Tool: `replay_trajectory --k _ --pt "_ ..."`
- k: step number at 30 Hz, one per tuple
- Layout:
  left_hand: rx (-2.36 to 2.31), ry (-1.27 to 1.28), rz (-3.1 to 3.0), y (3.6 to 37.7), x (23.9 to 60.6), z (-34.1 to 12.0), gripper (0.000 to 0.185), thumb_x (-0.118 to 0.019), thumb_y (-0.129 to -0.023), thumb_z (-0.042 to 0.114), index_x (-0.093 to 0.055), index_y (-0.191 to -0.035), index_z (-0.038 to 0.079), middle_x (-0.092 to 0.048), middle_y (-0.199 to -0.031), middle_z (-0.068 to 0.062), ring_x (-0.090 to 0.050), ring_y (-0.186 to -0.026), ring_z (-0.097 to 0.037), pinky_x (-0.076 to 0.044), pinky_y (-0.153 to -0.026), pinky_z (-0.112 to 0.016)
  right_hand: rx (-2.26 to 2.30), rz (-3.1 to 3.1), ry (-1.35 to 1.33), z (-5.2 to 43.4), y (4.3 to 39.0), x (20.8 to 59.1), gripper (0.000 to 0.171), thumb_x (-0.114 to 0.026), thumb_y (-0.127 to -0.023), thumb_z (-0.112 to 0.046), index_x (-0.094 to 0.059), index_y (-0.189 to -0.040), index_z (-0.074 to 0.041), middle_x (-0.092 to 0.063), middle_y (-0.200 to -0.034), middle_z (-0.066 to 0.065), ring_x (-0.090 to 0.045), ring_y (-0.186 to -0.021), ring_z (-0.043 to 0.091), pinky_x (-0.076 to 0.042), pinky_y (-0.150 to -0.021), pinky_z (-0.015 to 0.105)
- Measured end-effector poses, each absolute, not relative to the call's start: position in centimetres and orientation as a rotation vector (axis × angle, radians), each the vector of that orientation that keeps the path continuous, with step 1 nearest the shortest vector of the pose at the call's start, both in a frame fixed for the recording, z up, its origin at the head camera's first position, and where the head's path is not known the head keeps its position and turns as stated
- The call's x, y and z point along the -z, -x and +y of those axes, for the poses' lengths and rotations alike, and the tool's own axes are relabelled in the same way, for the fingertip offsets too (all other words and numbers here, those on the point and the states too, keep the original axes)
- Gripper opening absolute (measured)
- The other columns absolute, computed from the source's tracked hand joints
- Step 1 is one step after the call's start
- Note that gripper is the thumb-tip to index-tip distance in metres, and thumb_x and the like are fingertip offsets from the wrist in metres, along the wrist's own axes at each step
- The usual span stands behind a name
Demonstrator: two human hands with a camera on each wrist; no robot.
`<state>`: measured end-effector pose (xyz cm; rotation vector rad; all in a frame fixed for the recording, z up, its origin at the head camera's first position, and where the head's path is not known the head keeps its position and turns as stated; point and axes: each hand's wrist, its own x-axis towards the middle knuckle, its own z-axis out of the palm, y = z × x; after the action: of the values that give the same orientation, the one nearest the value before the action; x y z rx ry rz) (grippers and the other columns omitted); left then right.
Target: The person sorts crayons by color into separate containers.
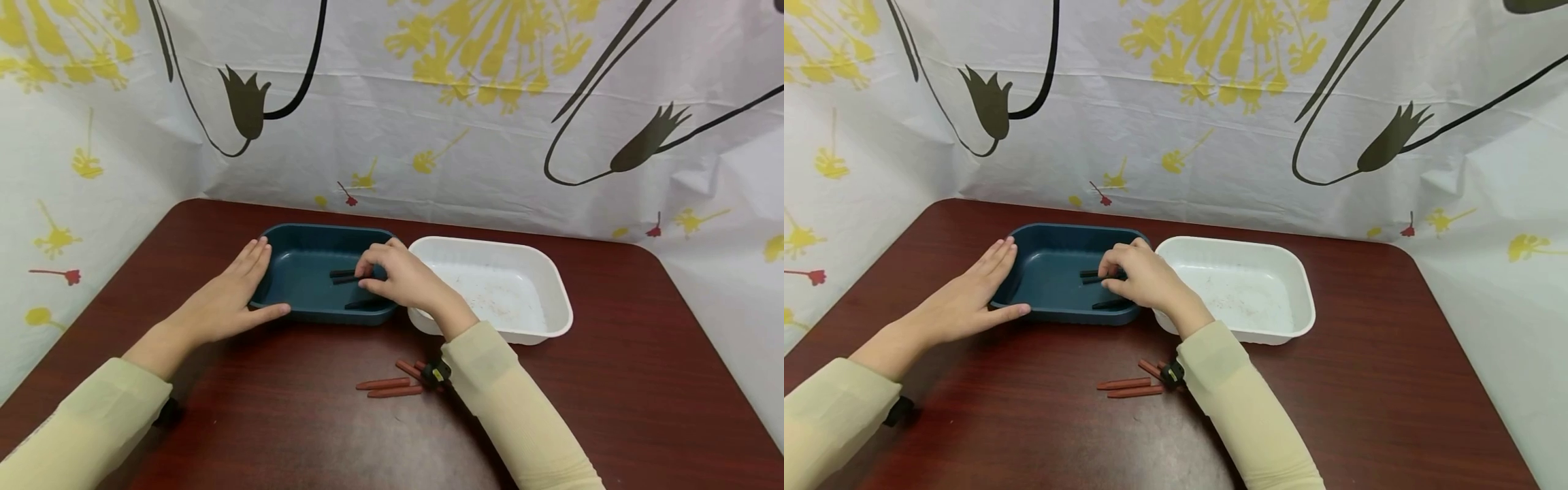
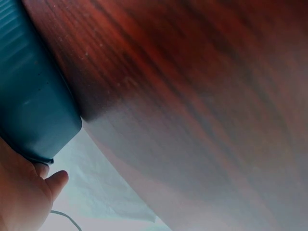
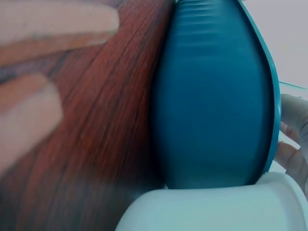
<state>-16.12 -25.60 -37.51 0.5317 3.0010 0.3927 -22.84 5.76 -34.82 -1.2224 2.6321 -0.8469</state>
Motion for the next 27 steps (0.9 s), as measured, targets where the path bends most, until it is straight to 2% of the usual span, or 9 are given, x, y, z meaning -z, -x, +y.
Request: replay_trajectory --k 5,16,22,27 --pt "-0.399 -0.530 3.002 16.1 37.4 -25.6 0.108 -0.053 -0.090 0.068 -0.003 -0.158 0.001 0.001 -0.168 -0.012 0.002 -0.156 -0.031 -0.022 -0.120 -0.059 0.878 2.636 1.224 6.3 22.7 34.5 0.014 -0.069 -0.094 -0.018 -0.071 -0.105 -0.009 -0.066 -0.107 0.002 -0.051 -0.110 0.031 -0.047 -0.092 0.040" --pt "-0.403 -0.530 3.000 16.0 37.4 -25.6 0.107 -0.052 -0.091 0.068 -0.003 -0.158 0.001 0.003 -0.168 -0.011 0.003 -0.156 -0.030 -0.022 -0.120 -0.059 0.902 2.655 1.224 7.5 22.3 34.5 0.014 -0.068 -0.095 -0.019 -0.071 -0.104 -0.009 -0.066 -0.106 0.002 -0.052 -0.098 0.024 -0.046 -0.086 0.037" --pt "-0.402 -0.532 3.003 16.0 37.4 -25.6 0.107 -0.053 -0.091 0.068 -0.003 -0.158 0.001 0.002 -0.168 -0.012 0.002 -0.156 -0.031 -0.022 -0.120 -0.059 0.912 2.648 1.234 7.8 22.2 34.6 0.014 -0.068 -0.095 -0.018 -0.071 -0.104 -0.008 -0.066 -0.104 0.003 -0.058 -0.100 0.030 -0.047 -0.091 0.041" --pt "-0.408 -0.532 3.004 16.0 37.4 -25.6 0.107 -0.053 -0.091 0.068 -0.003 -0.158 0.001 0.002 -0.168 -0.012 0.003 -0.156 -0.030 -0.023 -0.120 -0.059 0.921 2.643 1.249 8.1 21.9 34.6 0.011 -0.068 -0.094 -0.016 -0.071 -0.102 -0.010 -0.065 -0.102 0.003 -0.061 -0.097 0.029 -0.049 -0.092 0.043"
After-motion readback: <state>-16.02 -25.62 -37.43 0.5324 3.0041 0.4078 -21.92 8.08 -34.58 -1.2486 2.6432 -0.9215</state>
